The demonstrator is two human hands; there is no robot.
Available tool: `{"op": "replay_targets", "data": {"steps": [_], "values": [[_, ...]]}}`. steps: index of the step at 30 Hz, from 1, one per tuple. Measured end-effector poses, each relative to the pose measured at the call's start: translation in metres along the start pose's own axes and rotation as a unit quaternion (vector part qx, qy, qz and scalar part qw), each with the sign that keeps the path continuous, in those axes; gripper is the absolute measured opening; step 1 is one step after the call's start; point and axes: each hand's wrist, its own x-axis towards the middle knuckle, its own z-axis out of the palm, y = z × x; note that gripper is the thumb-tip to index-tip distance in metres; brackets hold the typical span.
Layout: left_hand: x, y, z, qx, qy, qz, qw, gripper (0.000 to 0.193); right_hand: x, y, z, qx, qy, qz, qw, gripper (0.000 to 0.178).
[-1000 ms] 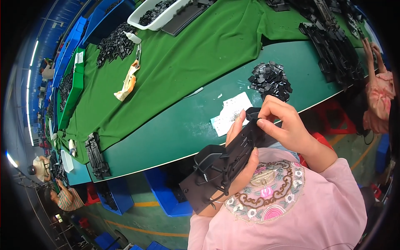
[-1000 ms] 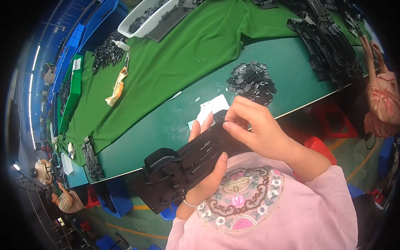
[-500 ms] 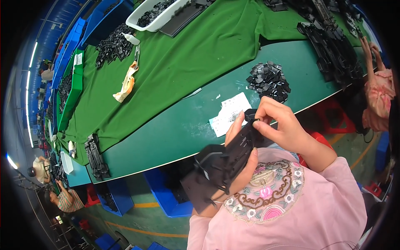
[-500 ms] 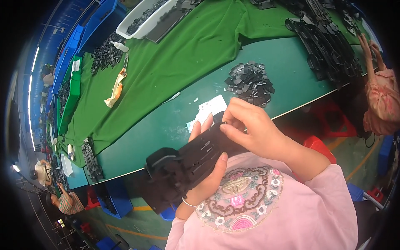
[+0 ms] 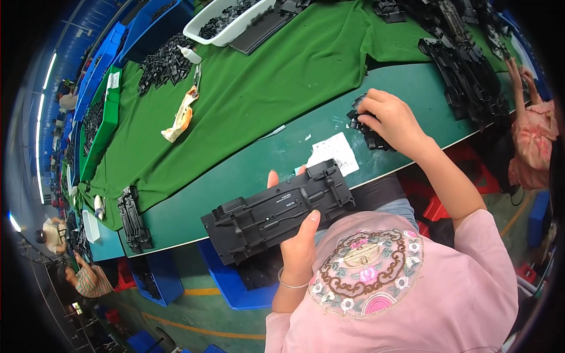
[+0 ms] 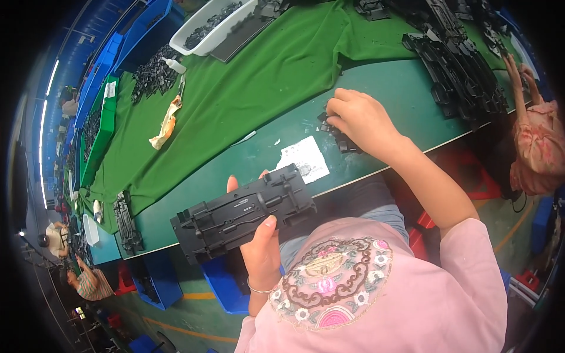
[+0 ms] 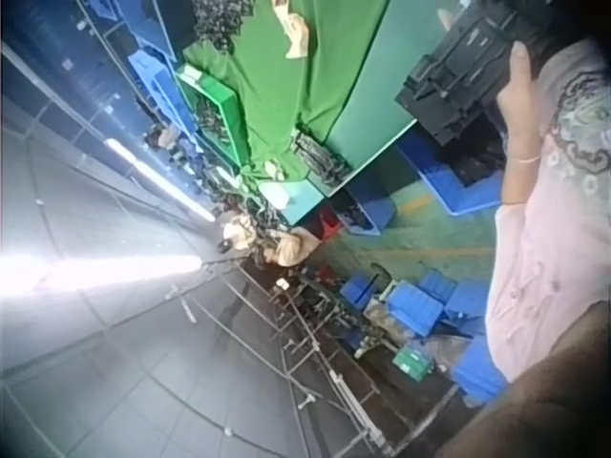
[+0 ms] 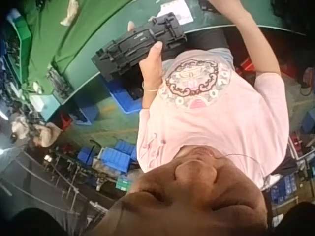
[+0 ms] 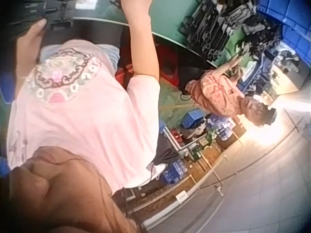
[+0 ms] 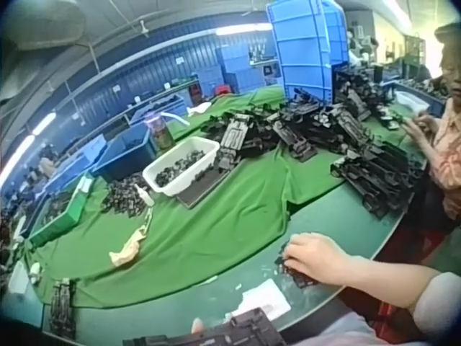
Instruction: The person assembles toy car chassis by hand, attaching small plastic components onto each chassis base and placing the assembled chassis in a row on the workbench.
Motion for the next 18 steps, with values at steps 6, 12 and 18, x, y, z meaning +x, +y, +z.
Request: {"op": "replay_targets", "data": {"steps": [6, 12, 18], "values": [[-0.003, 0.003, -0.013, -0.027, 0.041, 0.010, 0.999, 0.077, 0.006, -0.002, -0.007, 0.127, 0.002, 0.130, 0.983, 0.006], [0.002, 0.010, -0.017, -0.056, 0.069, 0.037, 0.995, 0.076, -0.001, -0.018, -0.012, 0.386, -0.088, 0.281, 0.874, 0.009], [0.002, 0.012, -0.018, -0.033, 0.099, 0.047, 0.993, 0.072, -0.009, -0.044, 0.001, 0.304, -0.165, 0.110, 0.932, 0.006]]}}
